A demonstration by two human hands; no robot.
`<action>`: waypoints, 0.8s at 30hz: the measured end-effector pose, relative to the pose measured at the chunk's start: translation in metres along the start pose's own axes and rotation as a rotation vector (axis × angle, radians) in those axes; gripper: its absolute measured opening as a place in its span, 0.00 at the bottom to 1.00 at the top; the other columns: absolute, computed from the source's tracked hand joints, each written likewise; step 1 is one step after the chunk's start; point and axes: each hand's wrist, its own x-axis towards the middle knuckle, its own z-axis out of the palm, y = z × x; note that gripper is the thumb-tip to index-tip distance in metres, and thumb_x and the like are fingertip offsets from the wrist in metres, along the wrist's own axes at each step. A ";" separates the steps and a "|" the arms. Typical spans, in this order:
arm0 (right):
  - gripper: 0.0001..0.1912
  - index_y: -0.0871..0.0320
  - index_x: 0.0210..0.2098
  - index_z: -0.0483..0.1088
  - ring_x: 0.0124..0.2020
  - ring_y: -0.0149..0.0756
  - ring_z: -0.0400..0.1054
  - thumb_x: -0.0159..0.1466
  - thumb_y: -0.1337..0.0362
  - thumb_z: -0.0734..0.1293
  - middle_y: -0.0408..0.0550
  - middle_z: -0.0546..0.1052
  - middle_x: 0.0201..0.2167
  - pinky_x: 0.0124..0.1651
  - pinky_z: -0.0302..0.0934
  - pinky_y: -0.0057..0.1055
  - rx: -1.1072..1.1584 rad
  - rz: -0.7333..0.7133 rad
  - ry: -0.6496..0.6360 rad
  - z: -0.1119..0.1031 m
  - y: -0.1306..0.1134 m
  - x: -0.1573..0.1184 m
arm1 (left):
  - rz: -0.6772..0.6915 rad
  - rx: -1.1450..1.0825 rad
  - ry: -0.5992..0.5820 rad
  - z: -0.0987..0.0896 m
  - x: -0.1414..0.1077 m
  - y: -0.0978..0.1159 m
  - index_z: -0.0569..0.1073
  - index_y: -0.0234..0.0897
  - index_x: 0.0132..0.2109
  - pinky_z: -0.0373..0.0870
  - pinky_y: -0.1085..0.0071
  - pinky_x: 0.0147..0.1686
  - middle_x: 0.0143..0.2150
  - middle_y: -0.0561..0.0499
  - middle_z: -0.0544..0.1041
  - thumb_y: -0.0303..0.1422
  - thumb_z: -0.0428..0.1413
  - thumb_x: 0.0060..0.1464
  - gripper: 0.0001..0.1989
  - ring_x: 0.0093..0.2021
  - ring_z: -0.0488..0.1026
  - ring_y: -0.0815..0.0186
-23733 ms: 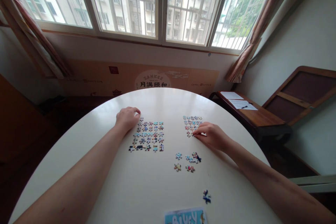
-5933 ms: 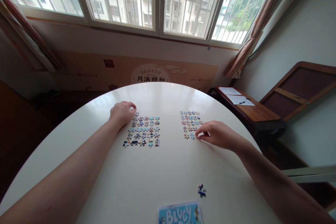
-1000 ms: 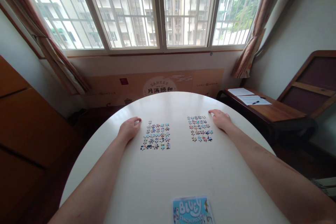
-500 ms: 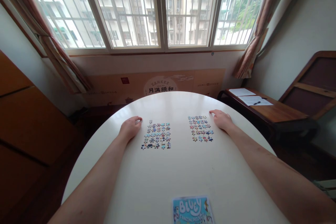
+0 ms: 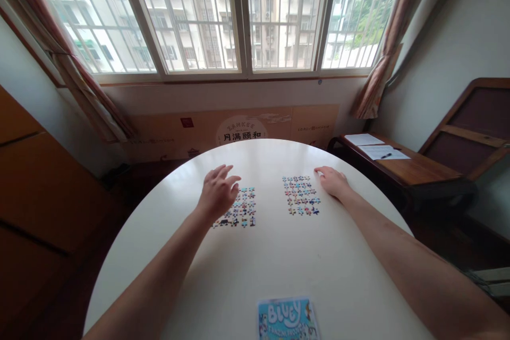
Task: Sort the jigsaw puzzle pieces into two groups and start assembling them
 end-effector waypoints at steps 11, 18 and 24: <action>0.23 0.50 0.59 0.70 0.64 0.45 0.62 0.68 0.67 0.56 0.50 0.70 0.64 0.66 0.50 0.51 -0.006 0.017 -0.014 -0.005 -0.006 -0.002 | -0.083 -0.018 -0.395 0.008 -0.002 0.057 0.78 0.43 0.56 0.44 0.38 0.68 0.74 0.42 0.56 0.44 0.42 0.69 0.24 0.75 0.45 0.47; 0.23 0.50 0.59 0.70 0.63 0.46 0.62 0.68 0.67 0.56 0.50 0.70 0.64 0.65 0.51 0.51 -0.011 0.029 -0.006 -0.005 -0.008 -0.001 | -0.061 -0.014 -0.458 0.009 0.004 0.065 0.71 0.38 0.64 0.39 0.39 0.69 0.76 0.40 0.50 0.48 0.38 0.70 0.29 0.76 0.40 0.48; 0.23 0.50 0.58 0.71 0.63 0.47 0.63 0.68 0.67 0.56 0.50 0.71 0.63 0.65 0.51 0.51 0.005 0.031 -0.001 -0.005 -0.009 -0.001 | -0.086 0.034 -0.522 0.007 0.006 0.063 0.72 0.35 0.63 0.36 0.37 0.69 0.76 0.38 0.48 0.48 0.37 0.69 0.31 0.76 0.37 0.47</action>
